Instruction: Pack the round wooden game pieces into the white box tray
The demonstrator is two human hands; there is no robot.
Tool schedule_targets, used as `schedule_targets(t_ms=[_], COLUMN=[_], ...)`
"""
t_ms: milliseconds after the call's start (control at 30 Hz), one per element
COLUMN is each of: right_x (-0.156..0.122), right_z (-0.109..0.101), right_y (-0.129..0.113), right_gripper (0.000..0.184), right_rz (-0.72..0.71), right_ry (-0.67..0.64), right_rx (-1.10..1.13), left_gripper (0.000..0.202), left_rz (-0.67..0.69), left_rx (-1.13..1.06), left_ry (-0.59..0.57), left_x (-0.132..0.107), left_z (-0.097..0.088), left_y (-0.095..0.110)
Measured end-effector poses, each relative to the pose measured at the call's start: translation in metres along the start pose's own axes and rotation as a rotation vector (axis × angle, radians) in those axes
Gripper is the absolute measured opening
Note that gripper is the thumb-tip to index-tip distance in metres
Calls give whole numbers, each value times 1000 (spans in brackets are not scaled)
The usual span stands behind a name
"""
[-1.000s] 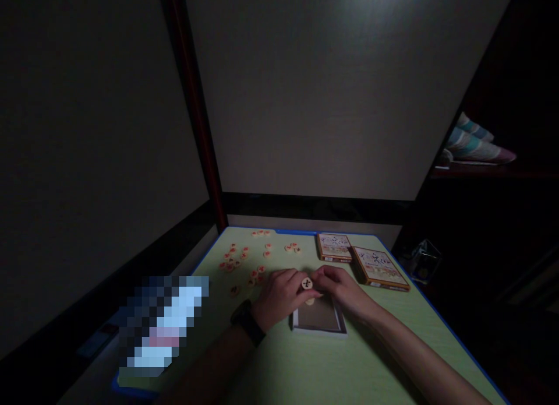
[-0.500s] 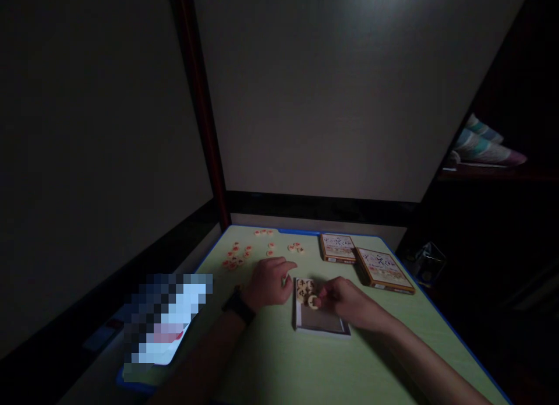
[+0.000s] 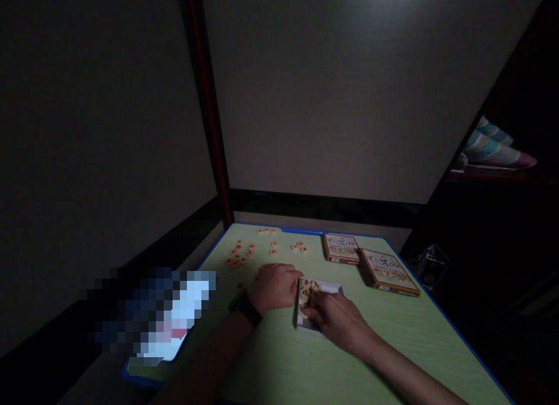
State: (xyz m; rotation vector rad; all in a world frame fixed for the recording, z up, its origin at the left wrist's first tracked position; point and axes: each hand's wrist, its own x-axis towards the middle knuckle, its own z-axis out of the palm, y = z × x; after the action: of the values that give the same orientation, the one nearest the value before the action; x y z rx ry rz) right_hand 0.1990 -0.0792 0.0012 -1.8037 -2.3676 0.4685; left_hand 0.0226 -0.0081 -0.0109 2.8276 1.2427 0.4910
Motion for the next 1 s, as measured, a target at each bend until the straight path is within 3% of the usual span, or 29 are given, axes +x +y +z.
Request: schedule_targets(t_ms=[367, 700, 833, 1000], right_x=[0, 2, -1, -4], right_z=[5, 0, -8, -22], right_y=[-1, -1, 3, 15], right_gripper=[18, 16, 8, 25], right_rz=[-23, -45, -88, -224], right_ry=[61, 58, 63, 46], right_rx=[-111, -54, 90, 352], left_gripper=[18, 14, 15, 15], left_rz=[-7, -8, -21, -31], left_rx=[-11, -2, -6, -4], left_ry=[-8, -12, -27, -25], left_x=[1, 1, 2, 2], left_z=[0, 1, 2, -1], left_y=[4, 4, 3, 5])
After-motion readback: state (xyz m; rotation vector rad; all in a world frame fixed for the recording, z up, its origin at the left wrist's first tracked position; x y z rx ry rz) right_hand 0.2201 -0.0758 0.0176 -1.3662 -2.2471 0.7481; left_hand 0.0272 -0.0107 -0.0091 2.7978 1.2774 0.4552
